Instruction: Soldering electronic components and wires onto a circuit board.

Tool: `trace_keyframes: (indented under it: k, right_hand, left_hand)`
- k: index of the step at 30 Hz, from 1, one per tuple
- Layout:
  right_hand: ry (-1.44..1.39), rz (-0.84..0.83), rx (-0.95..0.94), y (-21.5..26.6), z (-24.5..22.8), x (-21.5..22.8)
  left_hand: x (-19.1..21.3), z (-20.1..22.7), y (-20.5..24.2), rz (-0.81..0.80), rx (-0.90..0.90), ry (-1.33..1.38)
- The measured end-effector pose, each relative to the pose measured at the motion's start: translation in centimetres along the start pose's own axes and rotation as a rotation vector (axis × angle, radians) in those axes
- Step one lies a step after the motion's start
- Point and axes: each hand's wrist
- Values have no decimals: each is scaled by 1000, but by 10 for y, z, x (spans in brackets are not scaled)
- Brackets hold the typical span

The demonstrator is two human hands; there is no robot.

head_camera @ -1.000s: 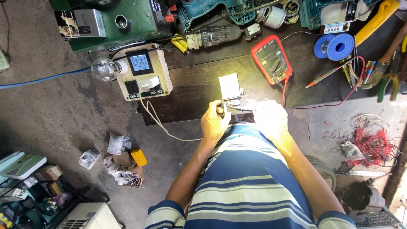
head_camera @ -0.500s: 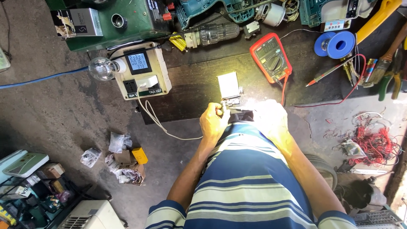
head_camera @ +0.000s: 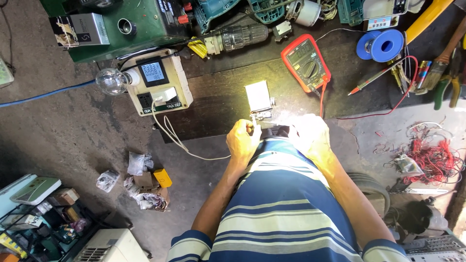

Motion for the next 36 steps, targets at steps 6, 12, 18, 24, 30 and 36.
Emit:
trace_keyframes:
  k: [6,12,18,24,30,36]
  right_hand:
    - [167,-102,-27,-1,-16,20]
    - [204,-455,-285,-32,-53,59]
    - [132,-491,-350,-36,-53,58]
    - [-1,-469,-489,-41,-65,77]
    - [-26,-449,-470,-32,-71,90]
    - [-184,375,128,12,15,-22]
  left_hand:
    - [-1,5,-2,58,-12,-28]
    - [1,7,-2,91,-28,-9]
    - [5,11,-1,73,-28,9]
    - [11,14,3,7,-15,-20]
    - [3,5,5,97,-66,24]
    - [58,35,-41,-6,-605,151]
Point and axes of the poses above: each hand's wrist, its own y-axis away from the middle knuckle, its own x-axis out of the back of the hand, z = x × y, and after that the axes turned 2 degrees about y, right-handed
